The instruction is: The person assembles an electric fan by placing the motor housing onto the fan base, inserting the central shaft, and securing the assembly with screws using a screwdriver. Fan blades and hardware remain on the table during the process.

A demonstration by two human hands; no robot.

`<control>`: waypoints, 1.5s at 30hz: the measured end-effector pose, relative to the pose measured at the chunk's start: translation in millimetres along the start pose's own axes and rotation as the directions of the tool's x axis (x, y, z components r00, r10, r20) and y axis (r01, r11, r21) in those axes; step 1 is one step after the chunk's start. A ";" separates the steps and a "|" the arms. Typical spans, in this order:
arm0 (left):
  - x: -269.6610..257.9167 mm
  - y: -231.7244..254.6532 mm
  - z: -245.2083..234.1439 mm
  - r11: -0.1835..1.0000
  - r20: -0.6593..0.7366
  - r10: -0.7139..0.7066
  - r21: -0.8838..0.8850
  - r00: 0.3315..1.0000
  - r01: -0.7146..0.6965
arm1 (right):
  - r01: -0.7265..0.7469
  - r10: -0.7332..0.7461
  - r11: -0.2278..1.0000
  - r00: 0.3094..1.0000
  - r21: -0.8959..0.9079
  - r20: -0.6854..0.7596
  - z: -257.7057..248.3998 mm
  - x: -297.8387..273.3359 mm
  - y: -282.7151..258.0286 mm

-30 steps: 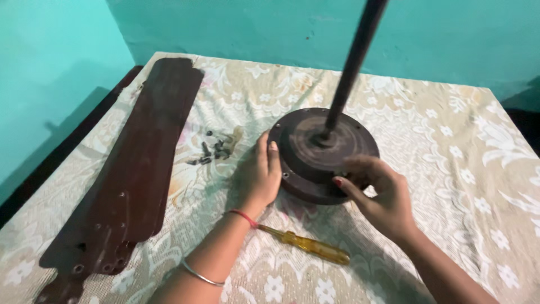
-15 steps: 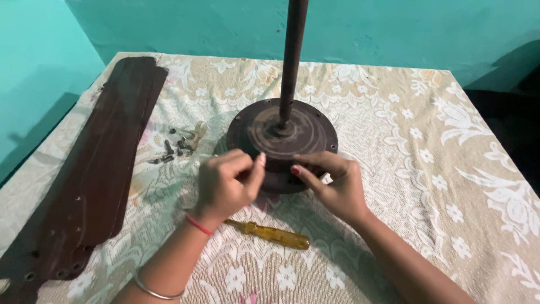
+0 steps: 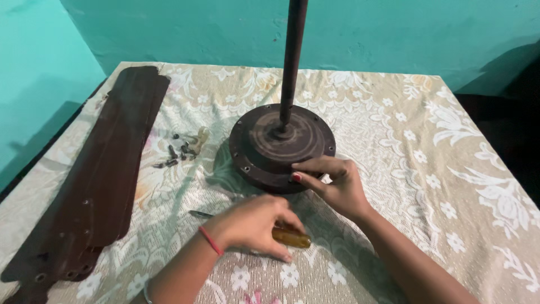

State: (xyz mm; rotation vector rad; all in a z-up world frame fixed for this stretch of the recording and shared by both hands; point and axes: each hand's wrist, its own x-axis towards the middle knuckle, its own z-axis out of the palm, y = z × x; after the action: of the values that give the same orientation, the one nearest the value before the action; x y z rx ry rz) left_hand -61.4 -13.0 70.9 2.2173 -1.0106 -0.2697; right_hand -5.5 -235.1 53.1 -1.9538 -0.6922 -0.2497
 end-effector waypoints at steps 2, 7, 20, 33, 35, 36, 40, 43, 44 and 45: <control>0.3 0.7 3.8 0.999 0.090 -0.013 -0.029 0.996 0.016 | 0.026 -0.025 0.999 1.000 -0.026 0.015 -0.8 0.9 -3.6; -5.3 0.6 0.4 0.987 0.134 -0.062 -0.136 0.989 0.081 | 0.096 -0.094 0.992 0.995 -0.082 0.035 0.1 2.3 -11.2; -25.8 41.7 -88.2 0.966 -0.561 -0.097 -0.252 0.822 -0.057 | 0.125 -0.093 0.972 0.982 -0.198 0.161 -6.0 2.9 -16.6; 34.0 99.1 -109.0 0.913 -0.855 0.307 0.140 0.419 -0.384 | 0.102 -0.082 0.982 0.988 -0.158 0.130 -3.6 3.5 -24.7; 41.4 101.8 -103.6 0.917 -0.861 0.328 0.191 0.389 -0.350 | 0.079 -0.061 0.985 0.991 -0.151 0.121 -4.1 4.8 -24.6; 43.4 102.7 -101.2 0.913 -0.851 0.360 0.237 0.381 -0.333 | 0.057 -0.041 0.990 0.992 -0.126 0.121 -3.8 5.0 -24.9; 45.6 103.9 -94.3 0.975 -0.886 0.193 0.126 0.421 -0.183 | 0.014 -0.005 0.995 0.996 -0.101 0.090 -0.9 5.0 -26.8; 49.4 102.4 -89.5 0.966 -0.888 0.251 0.201 0.386 -0.165 | -0.002 0.013 0.994 0.995 -0.112 0.098 -0.3 5.2 -26.4; 50.5 101.3 -88.4 0.963 -0.888 0.263 0.220 0.378 -0.153 | 0.001 0.010 0.994 0.996 -0.111 0.094 -0.8 5.3 -26.0; 51.5 100.6 -86.5 0.965 -0.888 0.261 0.228 0.379 -0.132 | 0.005 0.005 0.994 0.996 -0.109 0.091 -0.5 5.3 -25.7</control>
State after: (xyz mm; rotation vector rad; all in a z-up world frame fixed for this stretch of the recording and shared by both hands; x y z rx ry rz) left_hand -47.9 -55.1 206.2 1.8163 -0.6033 1.0883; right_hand -15.7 -225.2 75.2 -2.0798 -0.7512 -0.2023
